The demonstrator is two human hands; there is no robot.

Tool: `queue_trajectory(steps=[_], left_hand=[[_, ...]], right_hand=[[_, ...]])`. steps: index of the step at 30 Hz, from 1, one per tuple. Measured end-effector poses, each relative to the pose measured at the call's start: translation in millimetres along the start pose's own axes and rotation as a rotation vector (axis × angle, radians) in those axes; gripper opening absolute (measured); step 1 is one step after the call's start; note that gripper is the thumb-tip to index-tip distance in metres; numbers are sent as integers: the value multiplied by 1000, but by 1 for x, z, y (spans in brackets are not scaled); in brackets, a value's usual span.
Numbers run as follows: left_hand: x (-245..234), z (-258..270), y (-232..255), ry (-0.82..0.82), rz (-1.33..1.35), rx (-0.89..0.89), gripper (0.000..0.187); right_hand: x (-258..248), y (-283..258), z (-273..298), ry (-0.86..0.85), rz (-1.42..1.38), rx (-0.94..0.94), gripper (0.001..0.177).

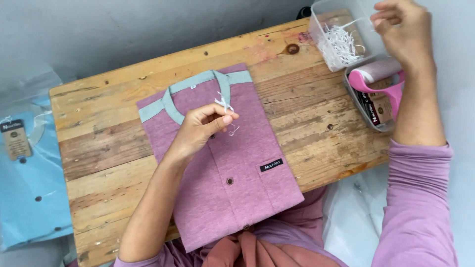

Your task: Folding a pink shirt, attaching a brand tag, and placing it into a plastic bag for retail packaging.

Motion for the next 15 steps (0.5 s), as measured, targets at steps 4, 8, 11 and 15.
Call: queue_trajectory(steps=[4,8,11,15], left_hand=[[1,-2,-3,-10,32,-10,16],[3,-5,-3,28,-14,-47,16],[6,-7,-5,28,-24,-43,18],[6,-10,-9,14,-52,-63,19]], right_hand=[[17,24,2,45,667,-160,20],[46,48,-21,-147,965,-28,14],[82,74,-34,-479,1345,18,26],[102,84,-39,-571,1252,40,21]])
Point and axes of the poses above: each hand's wrist, its own z-axis away from the middle knuckle, its own x-axis out of the palm, y = z × x, the point moved 6 cm from there along -z, towards the middle knuckle, and after that the axes turned 9 degrees about z, right-handed, at the moved point
